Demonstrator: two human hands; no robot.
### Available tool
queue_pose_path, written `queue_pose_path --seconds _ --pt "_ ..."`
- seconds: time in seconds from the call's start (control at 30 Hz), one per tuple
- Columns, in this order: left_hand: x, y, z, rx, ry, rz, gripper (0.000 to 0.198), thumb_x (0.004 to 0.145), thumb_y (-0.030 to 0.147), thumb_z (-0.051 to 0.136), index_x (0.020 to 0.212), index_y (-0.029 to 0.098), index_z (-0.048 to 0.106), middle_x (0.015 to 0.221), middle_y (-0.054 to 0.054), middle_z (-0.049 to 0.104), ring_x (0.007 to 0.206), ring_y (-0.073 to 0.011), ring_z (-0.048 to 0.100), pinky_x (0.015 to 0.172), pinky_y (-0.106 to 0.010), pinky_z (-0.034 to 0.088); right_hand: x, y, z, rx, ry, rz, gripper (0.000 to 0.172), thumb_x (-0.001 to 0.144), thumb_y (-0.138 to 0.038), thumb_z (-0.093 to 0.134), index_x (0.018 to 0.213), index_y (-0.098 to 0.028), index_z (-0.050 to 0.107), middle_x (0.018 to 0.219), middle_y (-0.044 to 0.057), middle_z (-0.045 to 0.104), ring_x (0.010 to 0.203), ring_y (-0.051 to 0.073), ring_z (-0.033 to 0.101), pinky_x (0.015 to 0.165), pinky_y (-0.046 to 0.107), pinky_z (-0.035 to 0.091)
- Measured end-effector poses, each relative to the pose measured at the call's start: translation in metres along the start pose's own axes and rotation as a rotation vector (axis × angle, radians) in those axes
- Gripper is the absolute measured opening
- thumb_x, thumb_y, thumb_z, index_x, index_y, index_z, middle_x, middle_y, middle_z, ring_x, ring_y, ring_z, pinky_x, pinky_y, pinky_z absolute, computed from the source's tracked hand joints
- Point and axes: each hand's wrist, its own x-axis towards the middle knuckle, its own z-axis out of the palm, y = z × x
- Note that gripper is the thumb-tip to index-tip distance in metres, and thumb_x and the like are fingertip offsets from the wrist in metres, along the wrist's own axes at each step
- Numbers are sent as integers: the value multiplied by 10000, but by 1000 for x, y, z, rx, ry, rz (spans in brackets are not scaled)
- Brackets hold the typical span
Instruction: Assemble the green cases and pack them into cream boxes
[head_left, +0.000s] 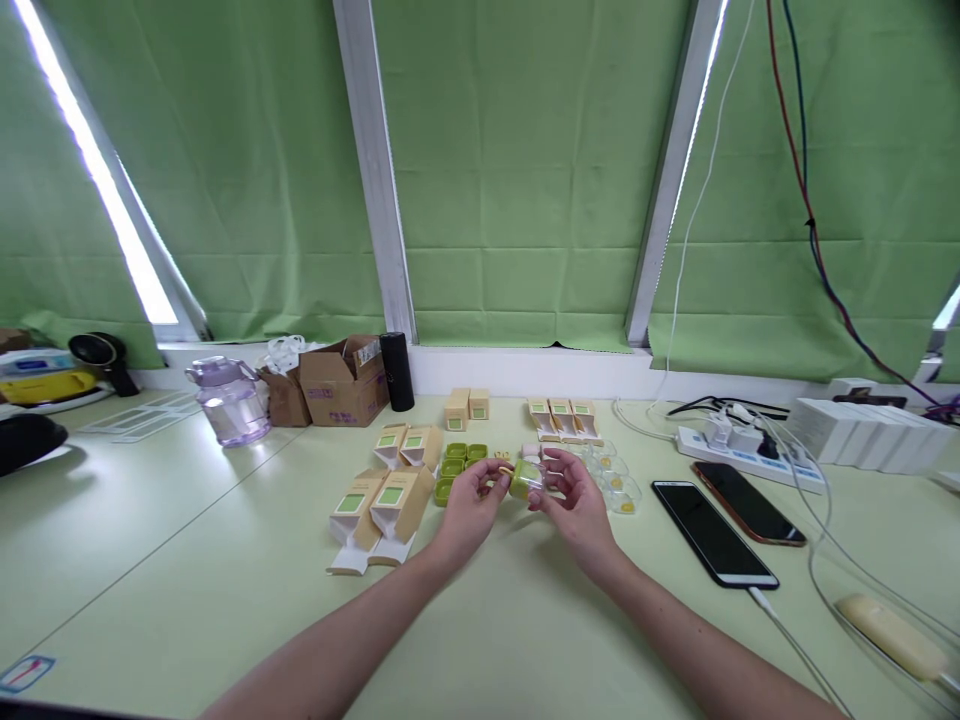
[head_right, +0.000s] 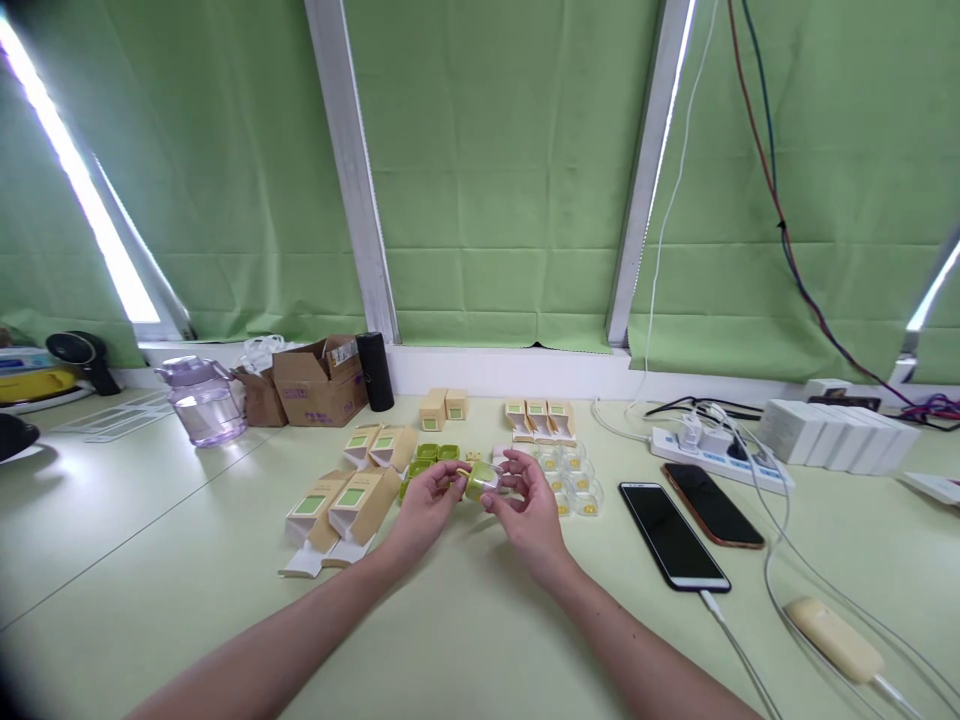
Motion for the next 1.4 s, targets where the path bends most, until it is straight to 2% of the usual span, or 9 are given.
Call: queue_pose_path --seconds 0.13,0.37,0.6,0.9,1.0,1.1,1.23,1.4 --pt "1 -2 0 -7 1 -3 280 869 418 744 1014 178 744 1012 -93 773 925 -231 729 865 -365 589 -6 -3 2 -78 0 -63 643 774 -345 889 1338 -307 582 1244 84 642 1107 253 667 866 398 642" --pt "3 -7 0 -68 25 10 195 845 341 755 936 172 719 962 -86 763 896 -221 727 844 -352 593 -9 -6 3 -126 -30 -131 600 828 -307 837 1360 -323 558 1317 93 646 1261 278 620 925 403 607" --pt "-1 -2 -2 5 66 152 105 904 289 679 938 192 702 1106 -112 753 1095 -258 711 936 -389 577 -9 -3 1 -116 -103 -105 563 889 -340 789 1378 -332 512 1366 87 593 1196 250 670 958 403 607" --pt "-6 -2 0 120 99 228 90 968 292 625 950 210 657 1124 -111 711 1092 -262 684 889 -402 564 -10 3 -1 -165 -178 -66 581 895 -366 759 1414 -344 497 1328 89 579 1174 255 687 963 441 611" --pt "-8 -1 1 163 103 276 84 982 277 612 937 213 643 1107 -101 690 1074 -252 672 868 -389 564 -9 4 -2 -276 -179 -105 577 891 -313 732 1419 -337 501 1335 94 608 1256 276 644 981 456 599" --pt "-11 0 1 217 91 319 63 986 244 604 939 218 637 1099 -91 673 1076 -246 651 910 -405 553 -8 4 -4 -409 -192 -178 588 876 -252 705 1424 -318 503 1357 97 624 1321 290 596 1010 470 580" --pt "-15 2 2 314 56 385 60 999 213 586 949 224 619 1088 -84 675 1090 -249 612 933 -413 533 -9 5 -5 -552 -190 -277 594 867 -200 677 1428 -288 502 1361 107 633 1278 296 613 1045 499 546" --pt "-17 7 2 402 61 459 80 997 177 577 951 236 606 1096 -70 714 1150 -262 567 983 -429 503 -11 5 -5 -614 -185 -317 591 872 -190 664 1430 -282 494 1338 109 656 1238 300 630 1022 501 547"
